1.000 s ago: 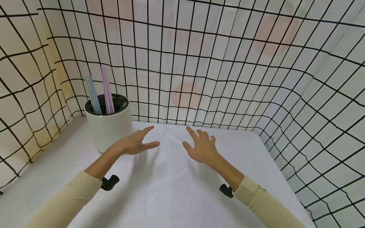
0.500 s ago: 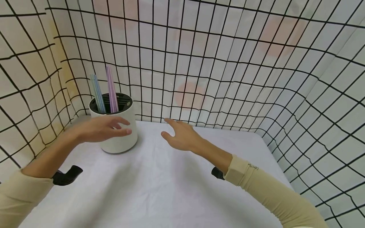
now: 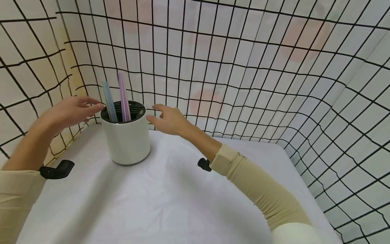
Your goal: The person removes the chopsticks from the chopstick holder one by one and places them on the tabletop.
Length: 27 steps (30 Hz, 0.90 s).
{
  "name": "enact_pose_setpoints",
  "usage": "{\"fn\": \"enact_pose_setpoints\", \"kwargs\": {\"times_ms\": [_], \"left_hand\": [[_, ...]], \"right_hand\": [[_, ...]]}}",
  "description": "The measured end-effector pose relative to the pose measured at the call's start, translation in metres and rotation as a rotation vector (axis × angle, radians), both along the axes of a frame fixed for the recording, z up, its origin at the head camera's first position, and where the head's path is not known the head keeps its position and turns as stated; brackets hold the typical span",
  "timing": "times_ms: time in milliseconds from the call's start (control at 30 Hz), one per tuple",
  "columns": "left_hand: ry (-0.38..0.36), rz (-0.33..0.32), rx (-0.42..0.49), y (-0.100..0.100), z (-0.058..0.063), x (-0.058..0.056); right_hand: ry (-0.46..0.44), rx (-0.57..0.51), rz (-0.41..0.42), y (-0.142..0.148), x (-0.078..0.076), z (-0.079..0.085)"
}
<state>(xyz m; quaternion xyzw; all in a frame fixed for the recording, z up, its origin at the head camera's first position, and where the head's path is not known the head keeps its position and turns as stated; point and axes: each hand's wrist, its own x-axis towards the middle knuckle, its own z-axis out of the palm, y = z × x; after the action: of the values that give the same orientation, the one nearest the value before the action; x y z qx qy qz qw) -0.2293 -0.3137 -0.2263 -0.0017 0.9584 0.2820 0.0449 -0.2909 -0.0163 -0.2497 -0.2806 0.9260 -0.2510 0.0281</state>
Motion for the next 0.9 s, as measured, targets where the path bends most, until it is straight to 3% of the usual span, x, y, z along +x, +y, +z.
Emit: {"fn": "enact_pose_setpoints", "kwargs": {"times_ms": [233, 400, 533, 900], "left_hand": [[-0.033, 0.090, 0.202, -0.013, -0.021, -0.021], [-0.095, 0.093, 0.378, -0.018, -0.038, -0.033], [-0.098, 0.082, 0.469, -0.018, -0.048, -0.041], [-0.103, 0.025, 0.489, -0.015, -0.060, -0.049]], "right_hand": [[-0.063, -0.096, -0.074, -0.028, -0.015, -0.003], [-0.106, -0.209, -0.157, -0.048, -0.022, -0.019], [-0.142, -0.258, -0.202, -0.059, -0.024, -0.030], [-0.161, -0.380, -0.262, -0.072, -0.029, -0.055]]}}
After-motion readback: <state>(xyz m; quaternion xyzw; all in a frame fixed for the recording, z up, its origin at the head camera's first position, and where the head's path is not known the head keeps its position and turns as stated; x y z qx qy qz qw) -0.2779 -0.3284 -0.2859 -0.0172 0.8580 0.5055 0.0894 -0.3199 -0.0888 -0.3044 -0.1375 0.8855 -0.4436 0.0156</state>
